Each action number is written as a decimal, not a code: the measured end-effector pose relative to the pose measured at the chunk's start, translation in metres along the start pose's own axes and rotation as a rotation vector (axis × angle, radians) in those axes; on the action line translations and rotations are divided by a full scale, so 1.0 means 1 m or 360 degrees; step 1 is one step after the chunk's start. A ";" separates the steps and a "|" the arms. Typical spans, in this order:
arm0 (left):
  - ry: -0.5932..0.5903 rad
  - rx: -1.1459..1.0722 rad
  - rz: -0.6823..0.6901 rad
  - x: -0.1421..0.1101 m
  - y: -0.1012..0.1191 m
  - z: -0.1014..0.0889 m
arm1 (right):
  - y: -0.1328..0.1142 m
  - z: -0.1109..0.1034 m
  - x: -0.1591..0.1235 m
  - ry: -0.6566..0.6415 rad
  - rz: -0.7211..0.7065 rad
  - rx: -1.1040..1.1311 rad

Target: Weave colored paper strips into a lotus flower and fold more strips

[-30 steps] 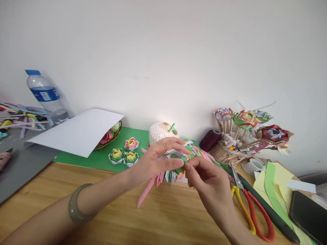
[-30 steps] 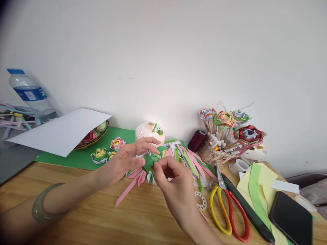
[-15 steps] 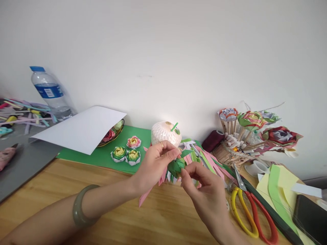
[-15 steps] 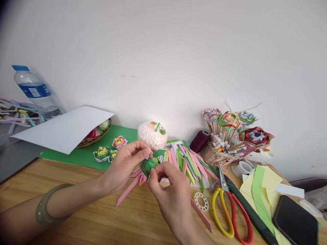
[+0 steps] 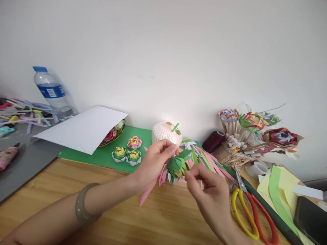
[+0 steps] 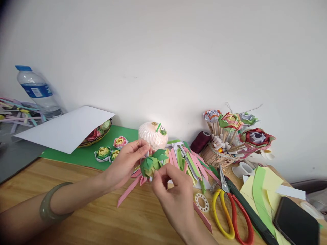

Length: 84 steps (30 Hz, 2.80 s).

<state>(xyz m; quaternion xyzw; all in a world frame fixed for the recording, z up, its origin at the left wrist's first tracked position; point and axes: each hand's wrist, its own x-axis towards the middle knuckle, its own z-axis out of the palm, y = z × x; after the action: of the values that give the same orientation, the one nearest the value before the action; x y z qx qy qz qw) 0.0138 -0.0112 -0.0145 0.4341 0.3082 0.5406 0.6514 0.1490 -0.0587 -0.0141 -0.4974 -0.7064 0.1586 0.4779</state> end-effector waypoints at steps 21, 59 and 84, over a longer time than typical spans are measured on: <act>-0.0201 0.0353 -0.0252 0.011 0.000 -0.005 | 0.024 -0.008 0.024 -0.0064 0.0393 0.0253; -0.0368 0.1287 0.0495 0.005 0.012 -0.010 | 0.024 -0.011 0.021 -0.0153 -0.0136 -0.0208; -0.0449 0.0707 0.0085 0.005 0.022 -0.007 | 0.013 -0.017 0.022 -0.0329 0.0384 0.0606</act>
<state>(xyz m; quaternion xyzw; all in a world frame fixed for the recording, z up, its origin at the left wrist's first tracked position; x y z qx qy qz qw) -0.0011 -0.0041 0.0022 0.6454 0.3139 0.4110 0.5621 0.1693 -0.0381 -0.0038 -0.4603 -0.6444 0.3948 0.4658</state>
